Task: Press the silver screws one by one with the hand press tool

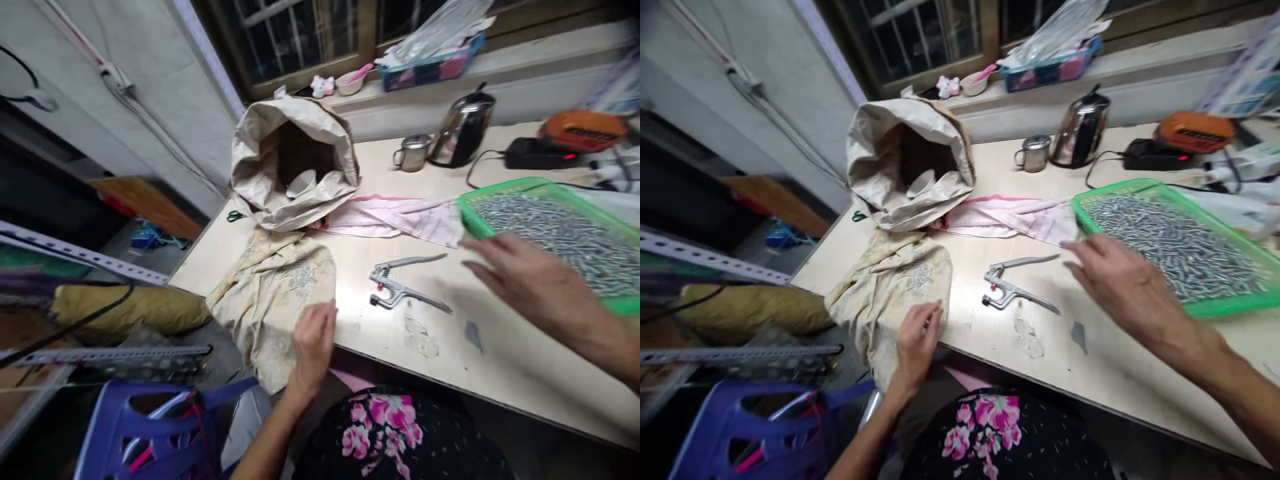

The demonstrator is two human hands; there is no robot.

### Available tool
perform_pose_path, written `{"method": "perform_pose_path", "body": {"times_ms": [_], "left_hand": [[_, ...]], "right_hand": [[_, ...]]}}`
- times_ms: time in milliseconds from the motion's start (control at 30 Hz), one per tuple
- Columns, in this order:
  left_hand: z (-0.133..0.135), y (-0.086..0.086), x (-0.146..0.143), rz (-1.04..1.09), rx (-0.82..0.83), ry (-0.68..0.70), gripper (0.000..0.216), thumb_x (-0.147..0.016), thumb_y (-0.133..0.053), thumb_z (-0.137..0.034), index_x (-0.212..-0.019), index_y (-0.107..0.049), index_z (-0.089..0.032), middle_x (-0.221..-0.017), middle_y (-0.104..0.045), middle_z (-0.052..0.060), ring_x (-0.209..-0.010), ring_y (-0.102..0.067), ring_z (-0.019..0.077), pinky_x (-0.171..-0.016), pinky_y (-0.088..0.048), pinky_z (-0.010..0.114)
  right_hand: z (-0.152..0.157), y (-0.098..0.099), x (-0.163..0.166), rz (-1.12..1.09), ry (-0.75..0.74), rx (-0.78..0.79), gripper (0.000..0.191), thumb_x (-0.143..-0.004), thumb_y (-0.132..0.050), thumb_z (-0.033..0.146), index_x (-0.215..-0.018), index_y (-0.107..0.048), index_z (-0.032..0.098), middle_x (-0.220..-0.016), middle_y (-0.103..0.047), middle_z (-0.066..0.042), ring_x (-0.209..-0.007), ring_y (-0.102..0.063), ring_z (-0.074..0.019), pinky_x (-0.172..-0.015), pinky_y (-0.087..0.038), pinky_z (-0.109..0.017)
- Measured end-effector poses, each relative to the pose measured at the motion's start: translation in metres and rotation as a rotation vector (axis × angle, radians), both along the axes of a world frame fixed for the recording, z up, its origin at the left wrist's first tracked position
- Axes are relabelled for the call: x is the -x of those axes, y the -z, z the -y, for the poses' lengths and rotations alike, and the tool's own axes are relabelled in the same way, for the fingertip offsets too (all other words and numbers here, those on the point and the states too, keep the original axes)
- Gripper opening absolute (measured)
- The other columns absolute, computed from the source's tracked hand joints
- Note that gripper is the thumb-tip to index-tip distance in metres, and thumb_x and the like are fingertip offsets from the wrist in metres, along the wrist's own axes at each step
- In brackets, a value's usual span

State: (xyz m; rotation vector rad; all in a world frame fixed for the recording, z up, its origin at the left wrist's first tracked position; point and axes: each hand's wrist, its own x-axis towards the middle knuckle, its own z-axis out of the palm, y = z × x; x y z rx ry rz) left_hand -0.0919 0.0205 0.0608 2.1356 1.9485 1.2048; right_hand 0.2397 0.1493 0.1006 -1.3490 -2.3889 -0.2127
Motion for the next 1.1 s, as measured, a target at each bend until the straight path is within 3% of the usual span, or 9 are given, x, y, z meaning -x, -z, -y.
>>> {"method": "perform_pose_path", "body": {"times_ms": [33, 100, 200, 433, 633, 767, 900, 1033, 1100], "left_hand": [[-0.008, 0.001, 0.017, -0.023, 0.048, -0.1, 0.019, -0.095, -0.053, -0.02, -0.106, -0.069, -0.018, -0.094, -0.071, 0.008, -0.086, -0.067, 0.0181, -0.078, -0.054, 0.03], [-0.023, 0.006, 0.046, -0.099, 0.142, -0.199, 0.02, -0.096, -0.052, -0.021, -0.105, -0.069, -0.017, -0.096, -0.07, 0.008, -0.089, -0.065, 0.019, -0.082, -0.053, 0.032], [-0.043, 0.015, 0.066, -0.241, 0.259, -0.193, 0.021, -0.097, -0.05, -0.021, -0.105, -0.069, -0.017, -0.096, -0.067, 0.008, -0.093, -0.062, 0.0197, -0.084, -0.05, 0.032], [-0.078, 0.017, 0.067, -0.654, 0.471, 0.021, 0.029, -0.096, -0.046, -0.017, -0.12, -0.061, -0.023, -0.11, -0.06, 0.009, -0.103, -0.051, 0.0232, -0.077, -0.046, 0.031], [-0.087, 0.003, 0.07, -0.704, 0.549, 0.112, 0.017, -0.095, -0.047, -0.015, -0.096, -0.064, -0.018, -0.1, -0.061, 0.009, -0.099, -0.052, 0.024, -0.082, -0.046, 0.034], [-0.084, -0.004, 0.072, -0.511, 0.515, 0.096, 0.014, -0.091, -0.052, -0.015, -0.087, -0.065, -0.017, -0.093, -0.064, 0.009, -0.095, -0.056, 0.0231, -0.084, -0.047, 0.035], [-0.075, -0.015, 0.055, -0.065, 0.504, 0.066, 0.012, -0.085, -0.058, -0.019, -0.086, -0.07, -0.017, -0.087, -0.07, 0.006, -0.082, -0.063, 0.0191, -0.078, -0.049, 0.031], [-0.063, -0.018, 0.014, 0.476, 0.719, 0.097, 0.023, -0.078, -0.065, -0.034, -0.085, -0.074, -0.014, -0.064, -0.067, 0.002, -0.057, -0.057, 0.0131, -0.057, -0.044, 0.024], [-0.057, -0.013, -0.005, 0.62, 0.81, 0.105, 0.028, -0.073, -0.069, -0.038, -0.081, -0.074, -0.012, -0.057, -0.063, 0.0, -0.051, -0.052, 0.0107, -0.051, -0.039, 0.021]], "right_hand": [[0.005, 0.017, 0.011, -0.038, -0.098, 0.091, 0.042, -0.099, -0.033, 0.047, -0.121, -0.057, 0.021, -0.1, -0.058, -0.013, -0.088, -0.059, -0.0256, -0.073, -0.048, -0.038], [0.014, 0.046, 0.036, -0.079, -0.15, 0.228, 0.039, -0.099, -0.034, 0.046, -0.118, -0.058, 0.021, -0.1, -0.059, -0.011, -0.085, -0.061, -0.023, -0.073, -0.05, -0.036], [0.019, 0.068, 0.064, -0.033, -0.129, 0.348, 0.038, -0.1, -0.033, 0.043, -0.112, -0.061, 0.02, -0.095, -0.059, -0.009, -0.08, -0.06, -0.0223, -0.068, -0.049, -0.035], [0.016, 0.072, 0.076, 0.025, -0.181, 0.357, 0.033, -0.102, -0.032, 0.033, -0.102, -0.062, 0.019, -0.09, -0.059, -0.008, -0.085, -0.057, -0.022, -0.074, -0.044, -0.035], [0.015, 0.07, 0.069, 0.006, -0.218, 0.398, 0.029, -0.101, -0.033, 0.027, -0.095, -0.06, 0.018, -0.088, -0.057, -0.008, -0.081, -0.054, -0.0199, -0.072, -0.041, -0.033], [0.011, 0.066, 0.062, 0.046, -0.199, 0.432, 0.022, -0.097, -0.038, 0.023, -0.09, -0.059, 0.018, -0.089, -0.058, -0.008, -0.077, -0.055, -0.019, -0.067, -0.039, -0.032], [0.015, 0.064, 0.063, 0.077, -0.198, 0.393, 0.022, -0.096, -0.038, 0.019, -0.084, -0.055, 0.018, -0.086, -0.058, -0.007, -0.071, -0.052, -0.0167, -0.063, -0.034, -0.03], [0.03, 0.061, 0.074, 0.063, -0.297, 0.289, 0.022, -0.095, -0.036, 0.012, -0.083, -0.054, 0.018, -0.082, -0.057, -0.006, -0.069, -0.047, -0.0161, -0.063, -0.031, -0.031], [0.038, 0.06, 0.08, 0.065, -0.334, 0.284, 0.021, -0.094, -0.037, 0.01, -0.084, -0.053, 0.018, -0.082, -0.056, -0.005, -0.068, -0.045, -0.0156, -0.064, -0.029, -0.03]]}}
